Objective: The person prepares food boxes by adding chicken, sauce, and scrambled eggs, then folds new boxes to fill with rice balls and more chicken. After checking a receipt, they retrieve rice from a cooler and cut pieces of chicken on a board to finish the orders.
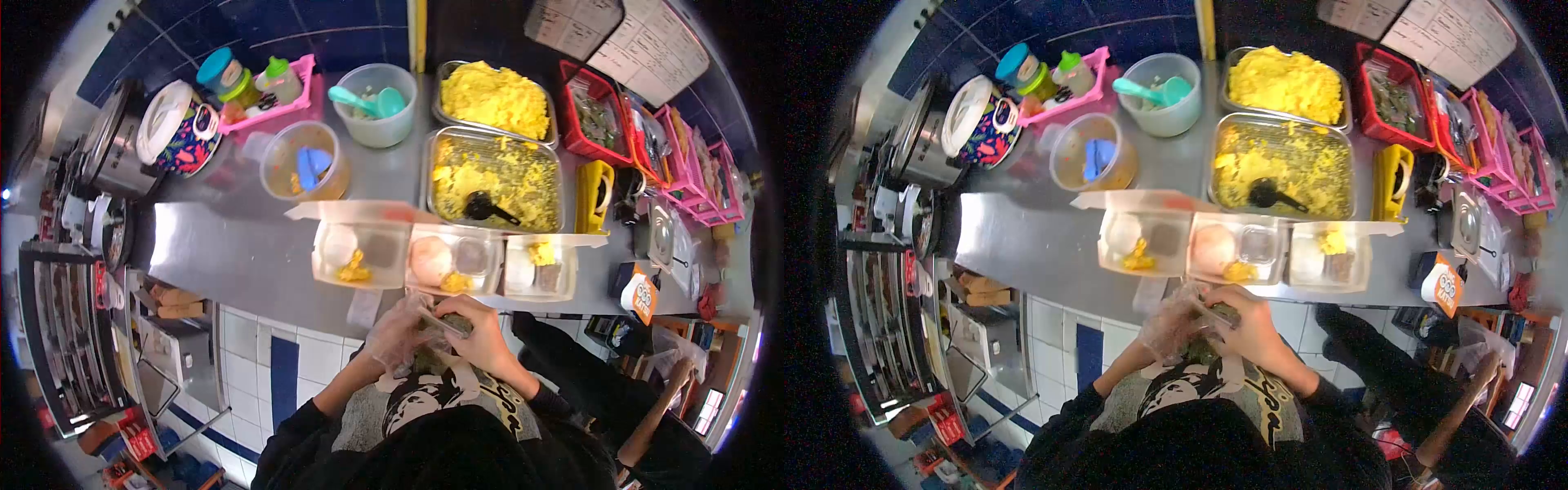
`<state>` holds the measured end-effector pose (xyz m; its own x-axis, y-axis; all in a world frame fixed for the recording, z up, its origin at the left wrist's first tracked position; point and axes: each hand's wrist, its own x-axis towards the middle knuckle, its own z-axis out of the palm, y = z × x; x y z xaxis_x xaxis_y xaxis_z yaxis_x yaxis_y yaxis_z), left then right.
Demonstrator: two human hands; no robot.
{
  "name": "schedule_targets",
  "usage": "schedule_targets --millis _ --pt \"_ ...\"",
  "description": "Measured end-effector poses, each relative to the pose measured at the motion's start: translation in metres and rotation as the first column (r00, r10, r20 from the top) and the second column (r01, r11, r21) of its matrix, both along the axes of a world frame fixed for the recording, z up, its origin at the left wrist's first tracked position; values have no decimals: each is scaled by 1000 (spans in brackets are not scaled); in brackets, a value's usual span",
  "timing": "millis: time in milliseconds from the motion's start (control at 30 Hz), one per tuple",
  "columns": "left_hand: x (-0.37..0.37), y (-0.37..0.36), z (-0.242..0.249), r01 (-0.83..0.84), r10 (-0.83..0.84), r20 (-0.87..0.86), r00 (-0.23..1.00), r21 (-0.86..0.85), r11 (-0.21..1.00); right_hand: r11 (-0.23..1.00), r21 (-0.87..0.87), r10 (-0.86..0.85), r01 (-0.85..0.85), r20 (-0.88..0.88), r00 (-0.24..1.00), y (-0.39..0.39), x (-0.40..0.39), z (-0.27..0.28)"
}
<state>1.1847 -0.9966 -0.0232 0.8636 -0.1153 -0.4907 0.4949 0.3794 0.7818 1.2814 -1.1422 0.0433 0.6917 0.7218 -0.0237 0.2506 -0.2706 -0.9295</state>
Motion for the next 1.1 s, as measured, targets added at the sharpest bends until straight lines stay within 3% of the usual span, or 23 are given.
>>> schedule_targets --millis 67,133,167,233,267,300,333,367,400,433,500,533,567,633,700,733,800,833,900,933,1033,1067,1100 --pt "-47 17 -19 -418 364 -216 906 -315 852 999 -28 -28 28 -5 1000 12 -42 -29" --pt "-80 37 -38 -460 419 -203 885 -246 853 988 -83 -145 128 -254 956 14 -71 -58" --pt "-74 39 -34 -489 458 -191 868 -176 854 988 -83 -147 130 -258 955 6 -64 -59" --pt "-47 42 -19 -565 546 -182 818 -78 821 950 8 -295 312 -302 907 -9 -32 -51" --pt "-44 58 -27 -493 493 102 864 374 786 913 31 -383 406 -275 882 -8 -26 -58" --pt "-44 75 -32 -435 299 321 899 738 516 867 57 -468 495 -250 848 -1 -23 -63" --pt "-37 87 -36 -433 291 324 900 736 521 851 82 -517 519 -42 855 3 -15 -64" --pt "-22 95 -38 -555 243 499 832 732 396 837 111 -548 536 167 820 7 -2 -61" --pt "-5 102 -38 -671 169 653 738 689 274 829 157 -559 536 208 803 8 13 -64" --pt "12 110 -37 -672 163 656 737 685 281 821 203 -570 533 249 783 11 28 -70" --pt "37 127 -37 -772 -292 731 617 634 -42 842 306 -531 445 322 784 22 50 -83" --pt "43 131 -42 -772 -292 732 615 634 -37 852 399 -493 339 395 775 28 58 -88" --pt "47 135 -52 -764 -340 702 626 638 -91 852 397 -495 342 397 773 33 63 -91" --pt "53 143 -67 -757 -386 669 635 638 -140 897 403 -403 180 581 708 43 71 -96" --pt "50 151 -73 -460 -445 317 838 848 -262 910 381 -378 167 591 713 47 73 -109" --pt "53 153 -77 -453 -440 312 842 852 -263 923 348 -352 167 581 734 46 75 -115" --pt "64 154 -78 -127 -406 -24 913 932 -340 933 309 -334 184 552 764 43 73 -117" --pt "69 155 -78 -115 -398 -31 917 934 -338 936 305 -325 178 546 772 42 69 -115" --pt "75 155 -59 198 -338 -217 916 976 -91 865 418 -458 278 431 777 40 62 -104" --pt "71 154 -47 207 -330 -224 917 975 -86 869 413 -449 274 426 785 39 57 -102" --pt "58 154 -16 90 -488 -86 869 996 -16 621 493 -752 609 158 640 29 46 -96" --pt "50 154 -16 -209 -492 169 854 978 -26 622 488 -752 612 154 641 22 38 -93" --pt "42 150 -9 -489 -497 409 765 872 -35 603 467 -727 647 -11 686 13 28 -89"
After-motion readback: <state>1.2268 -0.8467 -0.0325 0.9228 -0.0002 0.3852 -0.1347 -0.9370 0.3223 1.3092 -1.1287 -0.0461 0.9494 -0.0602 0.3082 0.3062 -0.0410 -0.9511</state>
